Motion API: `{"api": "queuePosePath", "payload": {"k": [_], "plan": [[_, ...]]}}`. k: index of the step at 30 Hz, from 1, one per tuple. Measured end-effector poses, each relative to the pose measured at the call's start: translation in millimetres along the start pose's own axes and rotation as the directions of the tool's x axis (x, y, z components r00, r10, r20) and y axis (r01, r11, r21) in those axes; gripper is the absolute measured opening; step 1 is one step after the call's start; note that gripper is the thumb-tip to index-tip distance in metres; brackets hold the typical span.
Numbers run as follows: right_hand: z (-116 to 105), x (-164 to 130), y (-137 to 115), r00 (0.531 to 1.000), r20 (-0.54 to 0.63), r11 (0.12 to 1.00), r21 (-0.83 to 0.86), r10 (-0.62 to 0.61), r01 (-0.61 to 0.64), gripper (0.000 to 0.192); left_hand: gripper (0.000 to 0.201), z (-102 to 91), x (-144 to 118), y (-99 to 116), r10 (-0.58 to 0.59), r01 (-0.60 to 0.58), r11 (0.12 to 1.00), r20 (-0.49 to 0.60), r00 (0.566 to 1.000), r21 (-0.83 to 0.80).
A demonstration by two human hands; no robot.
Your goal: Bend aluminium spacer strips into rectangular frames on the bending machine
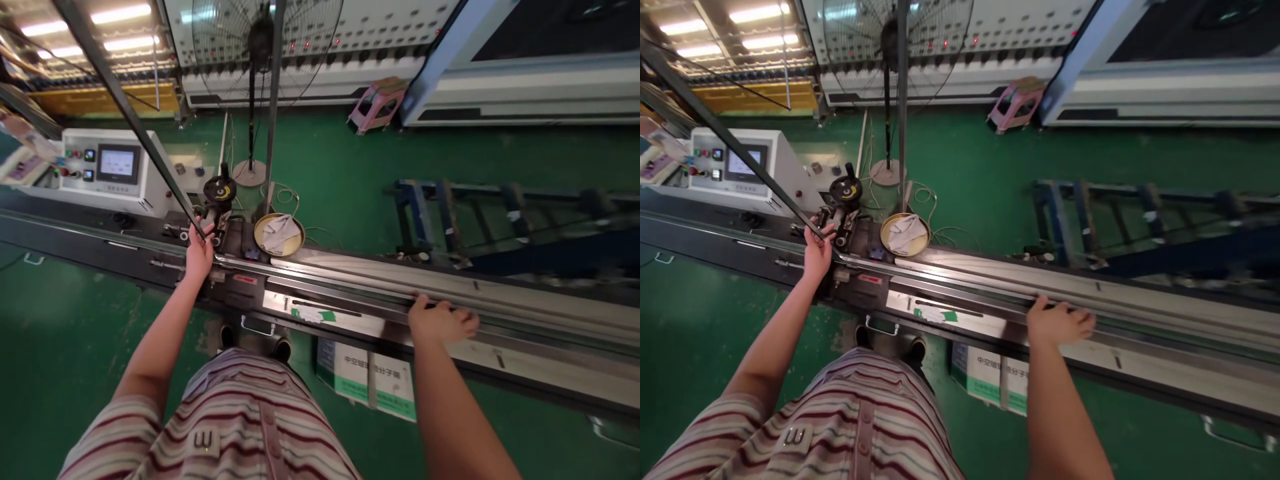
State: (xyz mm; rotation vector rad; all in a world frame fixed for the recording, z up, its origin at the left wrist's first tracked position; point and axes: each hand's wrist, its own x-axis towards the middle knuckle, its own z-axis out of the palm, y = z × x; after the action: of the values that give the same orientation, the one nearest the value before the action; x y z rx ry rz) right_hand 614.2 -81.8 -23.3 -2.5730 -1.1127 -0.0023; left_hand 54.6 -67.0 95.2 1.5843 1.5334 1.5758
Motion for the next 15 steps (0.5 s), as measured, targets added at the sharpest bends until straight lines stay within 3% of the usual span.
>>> {"api": "queuePosePath", "payload": {"k": [3, 8, 11, 15], "plan": [[15, -31, -34, 0.996, 0.002, 0.995, -0.038, -0.087, 0.087, 0.065, 0.07, -50.2, 14, -20, -0.005, 0.006, 0.999, -0.019, 1.0, 0.041], [38, -79, -89, 0.989, -0.066, 0.986, -0.11, -0.13, 0.122, 0.054, 0.068, -119.0, 41, -53, -0.004, 0.008, 0.995, -0.044, 0.999, 0.096], [36, -106, -115, 0.98, -0.055, 0.976, -0.12, -0.19, 0.182, 0.056, 0.069, -156.8, 59, -71, 0.001, 0.007, 0.991, -0.059, 0.998, 0.136], [22, -148, -147, 0.954, 0.048, 0.952, -0.073, -0.294, 0.297, 0.056, 0.073, -207.9, 81, -78, -0.06, 0.082, 0.977, -0.114, 0.992, 0.195]]}}
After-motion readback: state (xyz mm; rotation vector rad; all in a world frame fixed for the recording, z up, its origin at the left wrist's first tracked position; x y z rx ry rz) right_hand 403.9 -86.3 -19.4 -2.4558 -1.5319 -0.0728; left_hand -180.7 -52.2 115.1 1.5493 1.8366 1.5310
